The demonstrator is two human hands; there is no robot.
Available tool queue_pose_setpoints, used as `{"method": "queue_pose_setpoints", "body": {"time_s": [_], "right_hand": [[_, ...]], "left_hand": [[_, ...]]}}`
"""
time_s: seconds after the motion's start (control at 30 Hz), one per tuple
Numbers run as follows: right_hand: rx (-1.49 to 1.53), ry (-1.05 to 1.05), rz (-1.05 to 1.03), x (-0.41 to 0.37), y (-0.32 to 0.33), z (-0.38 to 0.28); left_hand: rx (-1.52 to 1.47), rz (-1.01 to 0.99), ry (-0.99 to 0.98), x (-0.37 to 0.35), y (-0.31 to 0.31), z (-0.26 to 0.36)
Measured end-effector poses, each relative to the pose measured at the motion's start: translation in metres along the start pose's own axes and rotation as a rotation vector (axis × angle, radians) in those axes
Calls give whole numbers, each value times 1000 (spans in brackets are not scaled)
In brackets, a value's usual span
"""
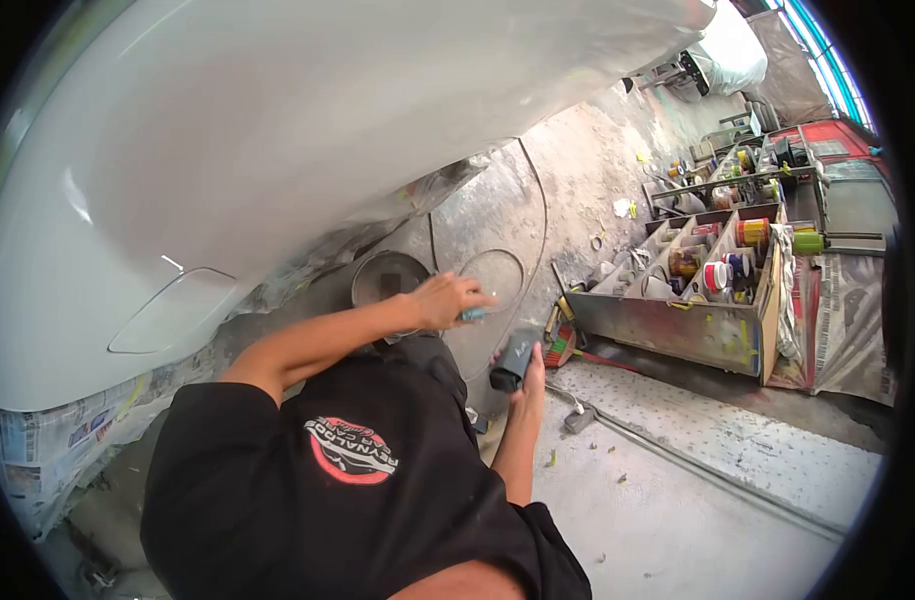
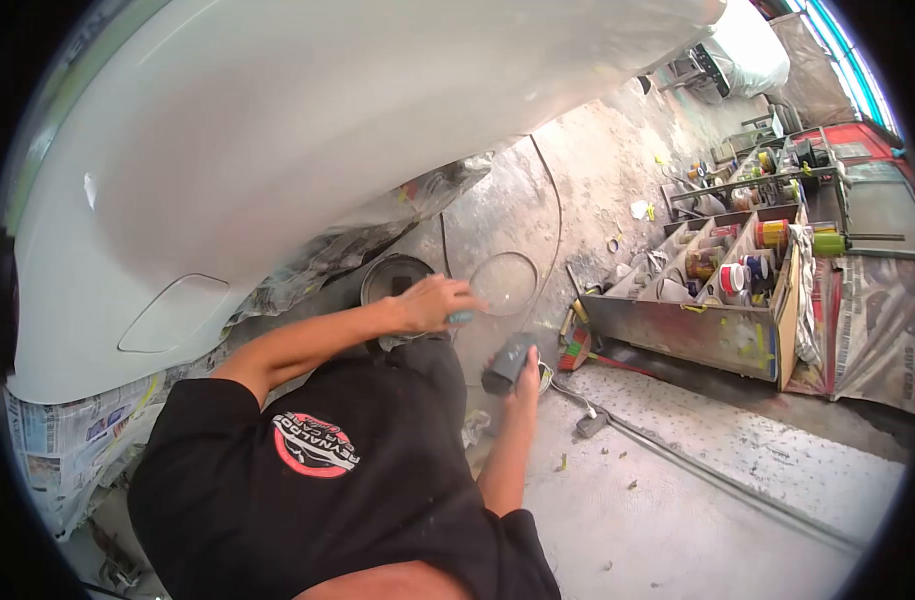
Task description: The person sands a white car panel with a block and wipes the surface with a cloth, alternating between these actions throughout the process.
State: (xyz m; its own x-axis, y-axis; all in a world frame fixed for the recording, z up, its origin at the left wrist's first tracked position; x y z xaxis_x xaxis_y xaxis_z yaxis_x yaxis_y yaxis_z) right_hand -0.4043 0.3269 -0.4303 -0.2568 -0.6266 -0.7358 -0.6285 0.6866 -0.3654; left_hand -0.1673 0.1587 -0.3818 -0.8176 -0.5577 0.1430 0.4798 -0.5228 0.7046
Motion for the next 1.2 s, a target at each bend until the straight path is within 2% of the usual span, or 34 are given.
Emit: {"method": "queue_pose_setpoints", "body": {"time_s": [0.07,0.17,0.27,0.37,0.4,0.5,0.53,0.67,0.77,0.8,0.87,0.93,1.07,1.13,1.2], "right_hand": [[-83,-122,-87,-3,-60,1],[154,-147,-173,20,-110,17],[-100,-32,-250,-18,-171,10],[-234,-82,-436,-43,-198,6],[-275,-69,-341,-61,-217,2],[-1135,974,-286,-53,-215,-6],[-1005,1127,-236,-66,-220,-8],[-1131,1401,-383,-95,-234,-34],[-959,1210,-427,-98,-234,-38],[-936,1093,-411,-99,-233,-38],[-850,1016,-392,-90,-225,-35],[-881,936,-388,-85,-219,-36],[-1119,997,-375,-92,-239,-50],[-960,1058,-355,-88,-267,-44],[-919,1167,-391,-84,-304,-37]], "left_hand": [[4,49,-86,-19,18,22],[31,59,-148,-35,32,27],[24,130,-149,-51,51,16],[-227,356,-76,-56,82,10],[-242,476,-61,-54,94,13],[-437,522,187,-48,123,22],[-539,466,305,-50,134,30],[-913,370,417,-41,124,26],[-1049,457,411,-34,108,25],[-1102,407,408,-34,101,25],[-1210,306,398,-36,89,24],[-1311,339,353,-39,76,29],[-1410,380,387,-55,67,24],[-1397,409,454,-63,59,9],[-1154,416,519,-71,47,-21]]}}
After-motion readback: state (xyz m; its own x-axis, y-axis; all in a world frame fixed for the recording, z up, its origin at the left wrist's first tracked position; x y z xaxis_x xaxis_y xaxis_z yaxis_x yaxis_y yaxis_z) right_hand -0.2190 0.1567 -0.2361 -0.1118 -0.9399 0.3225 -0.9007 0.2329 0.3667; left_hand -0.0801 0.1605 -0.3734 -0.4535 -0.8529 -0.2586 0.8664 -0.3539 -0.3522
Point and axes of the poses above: each hand's wrist, its own x-axis towards the middle knuckle, its own y-axis out of the back of the hand, z = x × y, the point moved 3 cm from there along x, towards the middle knuckle, and after that the axes turned 4 degrees about y, right-handed, at the moved point
